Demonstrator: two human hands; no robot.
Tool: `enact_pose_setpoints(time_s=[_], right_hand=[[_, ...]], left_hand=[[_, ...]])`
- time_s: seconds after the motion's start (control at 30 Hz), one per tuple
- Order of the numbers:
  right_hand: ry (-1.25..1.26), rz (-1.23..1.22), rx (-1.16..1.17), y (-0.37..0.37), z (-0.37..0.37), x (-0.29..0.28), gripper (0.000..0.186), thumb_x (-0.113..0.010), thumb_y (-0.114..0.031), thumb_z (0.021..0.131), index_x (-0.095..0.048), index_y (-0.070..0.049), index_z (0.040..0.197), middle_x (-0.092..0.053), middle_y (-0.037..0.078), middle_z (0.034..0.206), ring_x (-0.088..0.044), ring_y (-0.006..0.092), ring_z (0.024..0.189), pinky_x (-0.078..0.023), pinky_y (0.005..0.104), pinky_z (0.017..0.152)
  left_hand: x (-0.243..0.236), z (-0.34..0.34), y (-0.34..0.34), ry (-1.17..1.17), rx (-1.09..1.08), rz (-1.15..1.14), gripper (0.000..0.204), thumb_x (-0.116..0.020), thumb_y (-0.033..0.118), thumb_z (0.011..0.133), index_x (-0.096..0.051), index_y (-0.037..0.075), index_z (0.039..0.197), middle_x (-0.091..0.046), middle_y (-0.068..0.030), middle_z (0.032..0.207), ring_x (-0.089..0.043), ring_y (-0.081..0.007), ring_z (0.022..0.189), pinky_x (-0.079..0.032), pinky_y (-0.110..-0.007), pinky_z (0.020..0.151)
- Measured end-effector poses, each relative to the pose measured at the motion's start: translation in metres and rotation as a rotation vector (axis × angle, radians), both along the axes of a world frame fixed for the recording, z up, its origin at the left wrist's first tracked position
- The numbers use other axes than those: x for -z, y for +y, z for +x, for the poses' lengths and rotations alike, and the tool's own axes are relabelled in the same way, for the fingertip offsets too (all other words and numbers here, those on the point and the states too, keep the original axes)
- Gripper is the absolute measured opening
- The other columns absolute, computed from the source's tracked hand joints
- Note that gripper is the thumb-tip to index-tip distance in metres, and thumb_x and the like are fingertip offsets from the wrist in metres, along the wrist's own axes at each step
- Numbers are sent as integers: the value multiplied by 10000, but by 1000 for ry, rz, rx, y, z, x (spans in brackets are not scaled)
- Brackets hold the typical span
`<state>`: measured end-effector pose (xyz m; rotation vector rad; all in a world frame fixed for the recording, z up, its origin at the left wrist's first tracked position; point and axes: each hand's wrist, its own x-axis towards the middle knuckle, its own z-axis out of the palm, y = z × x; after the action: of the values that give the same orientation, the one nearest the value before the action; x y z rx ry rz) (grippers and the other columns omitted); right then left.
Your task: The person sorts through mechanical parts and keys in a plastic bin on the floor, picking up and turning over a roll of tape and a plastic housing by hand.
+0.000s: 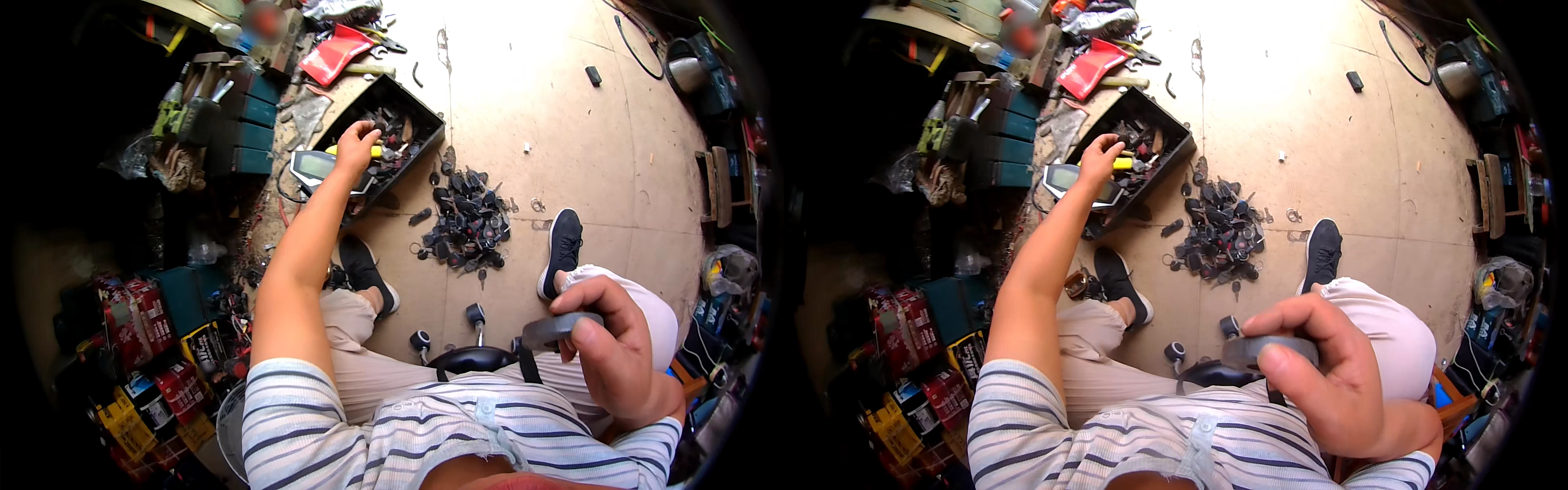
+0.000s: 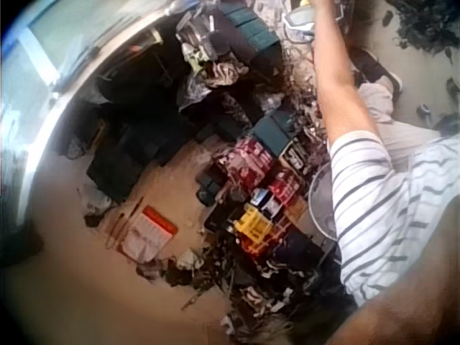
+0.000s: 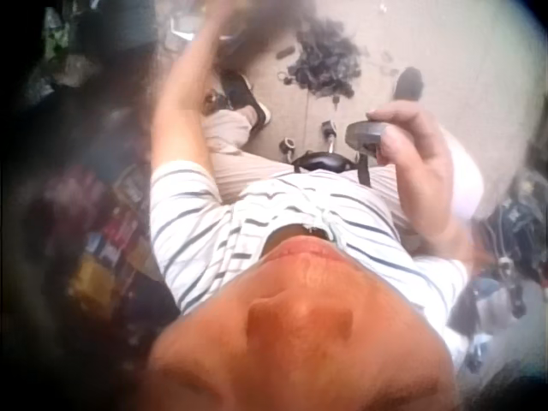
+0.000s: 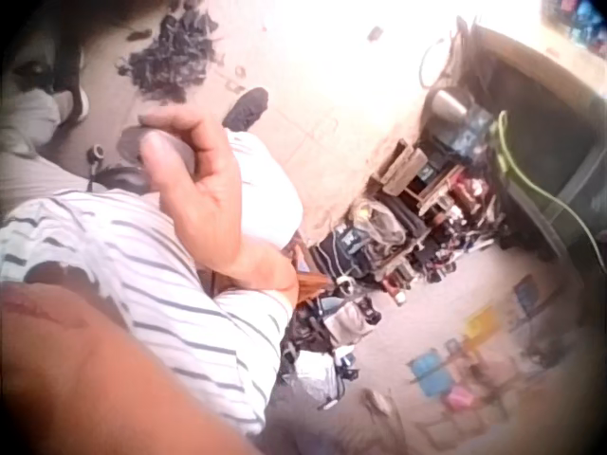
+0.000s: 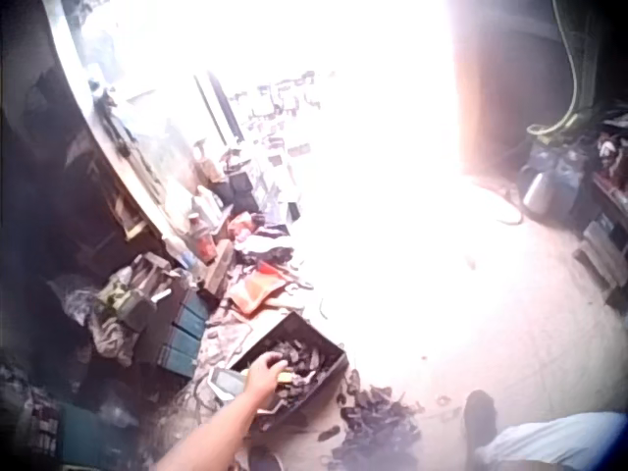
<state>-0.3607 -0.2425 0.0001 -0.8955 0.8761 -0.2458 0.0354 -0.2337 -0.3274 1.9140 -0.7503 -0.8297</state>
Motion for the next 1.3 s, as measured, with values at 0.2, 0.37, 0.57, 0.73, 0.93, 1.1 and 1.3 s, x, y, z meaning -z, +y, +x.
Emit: enact_pose_setpoints(time_s=[0.2, 0.37, 0.57, 0.73, 0.93, 1.1, 1.3], right_hand=[[-20, -70, -43, 14, 4, 7, 247, -620, -205, 870, -596, -27, 1040, -572, 14, 883, -497, 63, 746, -421, 202, 653], [-83, -175, 21, 17, 16, 22, 258, -657, -188, 840, -609, -37, 1044, -588, 23, 875, -509, 69, 733, -425, 201, 647], [-199, -109, 101, 12, 16, 33, 258, -646, -170, 859, -597, -34, 1072, -600, 4, 856, -513, 60, 727, -413, 198, 664], [-113, -53, 131, 12, 16, 42, 253, -640, -158, 862, -598, -29, 1074, -603, 5, 860, -506, 63, 730, -404, 197, 671], [-112, -71, 266, 4, 19, 54, 219, -635, -138, 869, -594, -24, 1051, -593, 7, 834, -505, 58, 684, -418, 193, 655], [-151, -8, 334, 4, 20, 59, 228, -633, -132, 873, -582, -17, 1063, -553, 0, 780, -485, 61, 642, -440, 199, 666], [-139, 46, 100, 25, 31, 59, 218, -642, -143, 865, -601, -32, 1048, -576, -9, 804, -491, 55, 680, -436, 209, 697]], left_hand=[[-151, -23, 36, 626, -154, -208, 148, -505, 124, 946, -498, 75, 1085, -629, -79, 1052, -597, -170, 976, -449, -290, 873], [-247, -98, 79, 729, -132, 16, 172, -528, 146, 927, -498, 57, 1071, -630, -77, 914, -644, -199, 891, -516, -317, 794], [-266, -183, 121, 642, 252, 53, 205, -591, 141, 904, -550, 26, 1068, -624, -56, 868, -625, -152, 805, -506, -279, 742], [-273, -198, 114, 524, 428, 18, 196, -577, 152, 924, -563, 12, 1059, -627, -40, 877, -605, -117, 822, -475, -270, 788], [-264, -188, 107, 656, 295, 154, 191, -550, 146, 937, -539, 24, 1083, -616, -56, 909, -621, -160, 851, -507, -305, 781], [-253, -179, 100, 971, -124, 36, 153, -520, 125, 948, -483, 36, 1066, -575, -112, 933, -617, -247, 915, -541, -415, 824], [-247, -180, 99, 1036, -211, 17, 138, -501, 126, 958, -483, 36, 1061, -569, -111, 976, -618, -249, 938, -538, -437, 849]])
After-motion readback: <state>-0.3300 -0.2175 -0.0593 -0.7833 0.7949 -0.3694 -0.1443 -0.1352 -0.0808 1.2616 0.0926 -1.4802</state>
